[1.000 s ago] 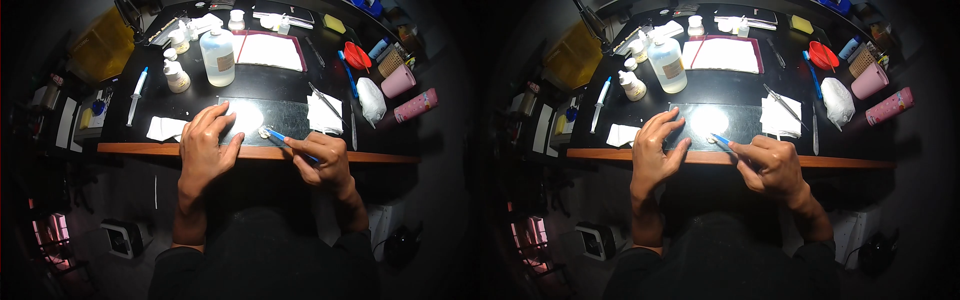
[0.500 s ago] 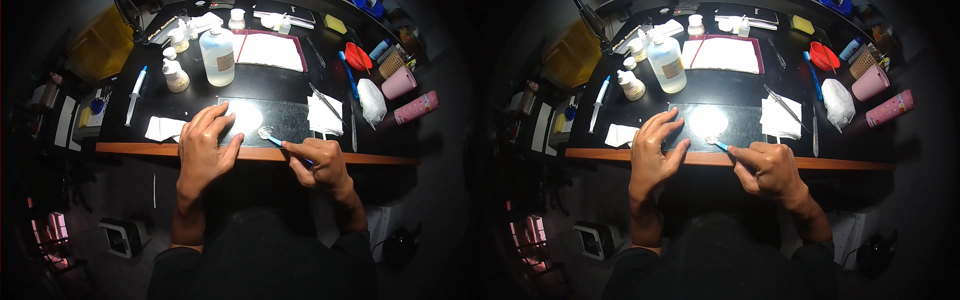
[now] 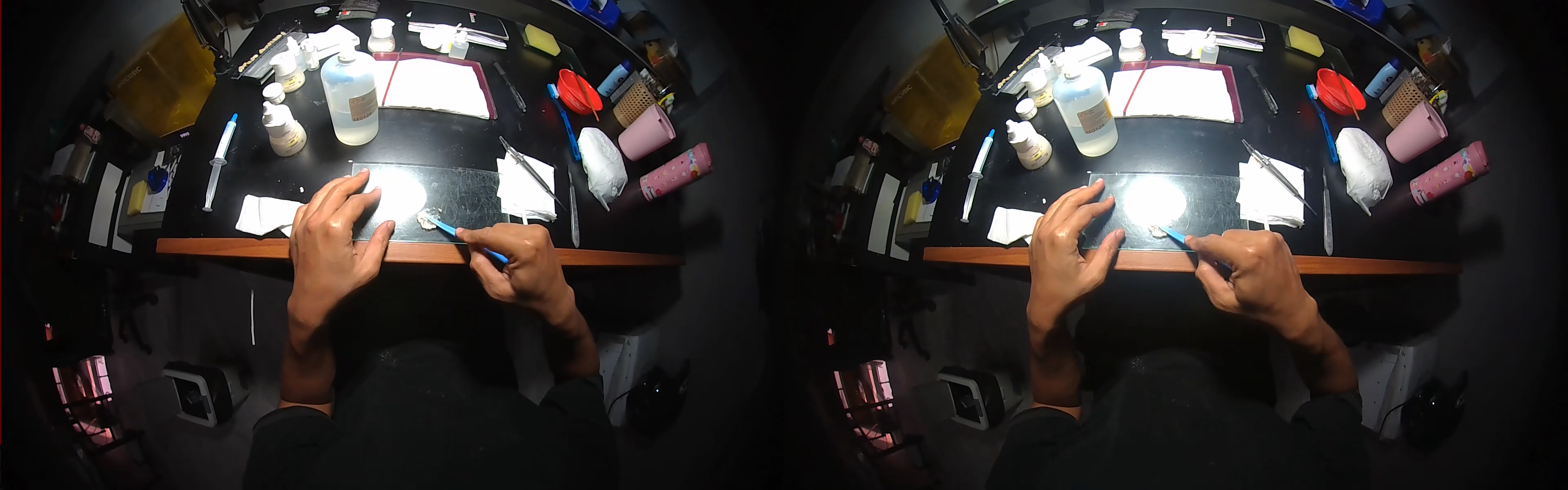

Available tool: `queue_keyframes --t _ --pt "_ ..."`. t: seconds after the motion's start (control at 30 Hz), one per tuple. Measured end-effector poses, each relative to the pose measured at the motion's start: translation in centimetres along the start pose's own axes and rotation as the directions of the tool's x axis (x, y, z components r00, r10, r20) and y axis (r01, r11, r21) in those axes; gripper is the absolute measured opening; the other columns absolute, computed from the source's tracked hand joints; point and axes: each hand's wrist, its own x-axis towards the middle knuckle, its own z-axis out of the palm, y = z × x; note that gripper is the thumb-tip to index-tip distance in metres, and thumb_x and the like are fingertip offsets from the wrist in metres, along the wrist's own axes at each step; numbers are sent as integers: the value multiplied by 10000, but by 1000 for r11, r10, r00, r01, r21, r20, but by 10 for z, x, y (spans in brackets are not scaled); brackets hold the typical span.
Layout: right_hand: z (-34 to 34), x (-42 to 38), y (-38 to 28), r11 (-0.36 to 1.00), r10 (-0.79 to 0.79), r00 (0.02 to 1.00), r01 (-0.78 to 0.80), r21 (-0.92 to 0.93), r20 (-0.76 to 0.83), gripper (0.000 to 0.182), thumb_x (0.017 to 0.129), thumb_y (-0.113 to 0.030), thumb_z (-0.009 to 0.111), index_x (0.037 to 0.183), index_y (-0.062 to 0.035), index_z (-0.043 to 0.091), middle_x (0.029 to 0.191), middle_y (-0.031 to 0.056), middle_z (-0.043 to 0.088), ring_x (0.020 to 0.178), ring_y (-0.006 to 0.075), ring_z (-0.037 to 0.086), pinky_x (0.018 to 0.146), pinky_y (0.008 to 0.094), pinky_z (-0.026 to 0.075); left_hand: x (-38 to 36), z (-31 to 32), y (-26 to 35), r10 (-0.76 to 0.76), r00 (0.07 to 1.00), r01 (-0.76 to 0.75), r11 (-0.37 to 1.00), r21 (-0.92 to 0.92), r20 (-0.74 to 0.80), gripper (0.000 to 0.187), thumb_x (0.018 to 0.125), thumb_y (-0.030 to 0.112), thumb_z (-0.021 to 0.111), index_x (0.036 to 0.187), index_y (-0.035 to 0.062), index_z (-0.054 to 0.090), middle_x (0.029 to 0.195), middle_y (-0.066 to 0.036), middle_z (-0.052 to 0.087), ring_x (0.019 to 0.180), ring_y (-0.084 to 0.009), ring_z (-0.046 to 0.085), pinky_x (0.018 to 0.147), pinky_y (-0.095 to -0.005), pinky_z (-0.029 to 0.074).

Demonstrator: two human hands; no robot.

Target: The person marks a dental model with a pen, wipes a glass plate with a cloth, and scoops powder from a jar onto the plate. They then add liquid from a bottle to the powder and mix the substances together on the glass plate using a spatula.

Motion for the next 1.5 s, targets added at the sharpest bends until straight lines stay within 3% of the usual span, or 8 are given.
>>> queue_keyframes --t 0.23,0.33,0.43,0.53,0.97,1.07,1.17,1.5 --pt "9 8 8 995 30 999 -29 91 -13 231 854 -65 763 1072 -30 829 778 179 763 628 312 746 601 377 586 -1 0 0 -4 1000 4 1000 1 1 407 837 191 863 1210 37 807 1417 -153 732 1347 -370 656 1126 -478 481" --pt "1 14 8 997 0 998 -5 78 67 308 848 15 731 1137 -6 836 817 145 800 669 193 769 618 285 574 -1 0 -2 4 1000 -4 1000 6 2 410 837 192 864 1212 38 807 1416 -153 733 1345 -370 657 1126 -478 481" --pt "-3 16 11 995 -33 994 23 98 101 329 824 5 738 1134 -25 845 818 132 803 664 199 770 620 281 573 -1 0 -1 -1 1000 1 1000 10 1 412 835 195 866 1212 38 807 1416 -151 733 1344 -370 658 1130 -479 479" --pt "-4 17 11 994 -51 996 43 99 73 247 828 -70 772 1063 -55 844 756 138 763 630 298 743 604 375 583 -1 0 -1 1 1000 -2 1000 10 2 412 835 196 866 1211 38 807 1417 -149 734 1344 -371 658 1131 -480 476" --pt "3 0 -18 995 -32 999 32 -90 -1 325 838 -111 832 1163 -109 830 705 65 622 552 231 647 489 381 501 -1 -1 -1 2 1000 -2 1000 7 -1 408 836 196 864 1207 37 808 1409 -150 737 1340 -366 660 1117 -474 484" --pt "2 0 -23 986 -33 999 39 -161 43 370 835 -14 777 1196 -71 834 680 61 635 534 163 632 493 315 496 -1 0 -1 2 1000 -2 1000 7 -1 409 833 192 867 1208 37 809 1408 -151 737 1340 -365 660 1115 -471 485" --pt "0 -2 -20 992 -1 998 9 -127 59 295 851 -112 823 1145 -84 820 708 76 648 555 249 657 501 390 512 -1 0 0 -6 1000 6 1000 8 -4 410 831 188 869 1207 35 808 1407 -150 738 1340 -365 660 1113 -469 485" --pt "1 6 -18 997 -1 1000 3 -80 19 245 854 -96 801 1097 -74 827 704 104 684 559 268 682 520 399 521 -2 1 -2 -2 1000 2 1000 15 -4 411 835 195 866 1208 35 807 1412 -151 734 1341 -367 658 1117 -474 482"
